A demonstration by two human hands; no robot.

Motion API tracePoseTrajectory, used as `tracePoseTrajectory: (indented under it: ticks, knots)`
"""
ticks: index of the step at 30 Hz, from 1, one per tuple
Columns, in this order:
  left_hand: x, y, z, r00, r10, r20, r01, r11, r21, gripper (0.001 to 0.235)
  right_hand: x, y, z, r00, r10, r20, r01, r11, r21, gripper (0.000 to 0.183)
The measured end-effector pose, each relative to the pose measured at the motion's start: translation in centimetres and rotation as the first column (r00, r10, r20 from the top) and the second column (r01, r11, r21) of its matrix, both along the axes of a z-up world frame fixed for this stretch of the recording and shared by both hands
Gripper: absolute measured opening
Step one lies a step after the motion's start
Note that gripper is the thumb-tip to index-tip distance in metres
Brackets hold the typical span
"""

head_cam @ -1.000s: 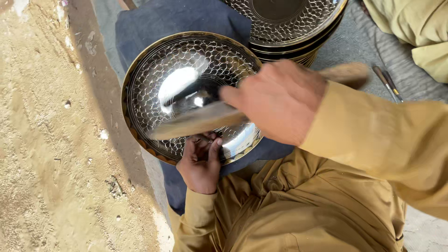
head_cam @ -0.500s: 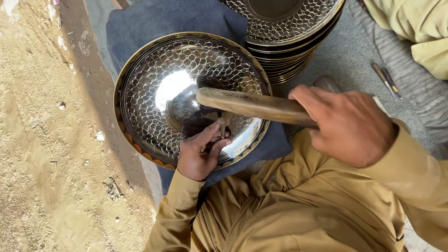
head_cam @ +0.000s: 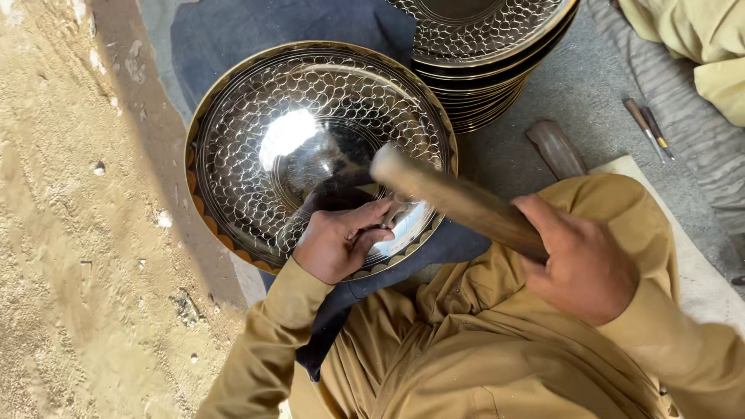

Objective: The person sits on the floor and uses a wooden mallet to hammer a metal plate resting on a cushion, creating a textured pattern. The person repeatedly strikes the surface of the plate while holding it steady with the other hand.

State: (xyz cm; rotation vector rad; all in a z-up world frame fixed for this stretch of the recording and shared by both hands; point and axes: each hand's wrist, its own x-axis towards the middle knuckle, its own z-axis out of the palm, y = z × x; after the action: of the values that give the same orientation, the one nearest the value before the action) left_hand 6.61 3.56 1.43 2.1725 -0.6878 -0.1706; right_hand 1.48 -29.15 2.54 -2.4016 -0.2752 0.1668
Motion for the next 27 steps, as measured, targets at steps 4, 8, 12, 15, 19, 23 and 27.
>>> tracePoseTrajectory:
  ticks: [4,8,12,15,19,23,27]
  knots:
    - [1.0,0.1,0.7,0.981,-0.192,0.018,0.191,0.981,0.031,0.047,-3.3,1.6,-2.1,0.983,-0.119,0.143,0.108,0.991,0.081,0.049]
    - [1.8,-0.1,0.8,0.952,-0.304,0.009,0.303,0.95,0.079,0.047,-5.3,2.9,-3.2,0.903,-0.387,0.185,0.358,0.918,0.169,0.04]
    - [1.7,0.1,0.9,0.949,-0.316,0.019,0.313,0.945,0.094,0.048,-5.2,2.0,-3.7,0.869,-0.493,0.046,0.474,0.854,0.215,0.037]
    - [2.3,-0.3,1.5,0.928,-0.369,-0.058,0.373,0.925,0.072,0.053,-4.6,1.1,-4.7,0.969,-0.089,0.229,0.069,0.993,0.093,0.048]
    - [3.2,-0.7,1.6,0.876,-0.481,-0.041,0.475,0.842,0.255,0.042,-5.2,3.1,-8.3,0.931,-0.275,0.24,0.235,0.955,0.181,0.041]
    - [3.7,-1.5,1.3,0.811,-0.558,-0.177,0.584,0.758,0.291,0.037,-5.5,3.4,-12.1,0.907,-0.205,0.367,0.154,0.975,0.163,0.039]
    - [3.2,-1.7,1.2,0.782,-0.599,-0.174,0.609,0.675,0.416,0.028,-4.8,3.4,-13.6,0.75,-0.153,0.644,-0.049,0.957,0.285,0.047]
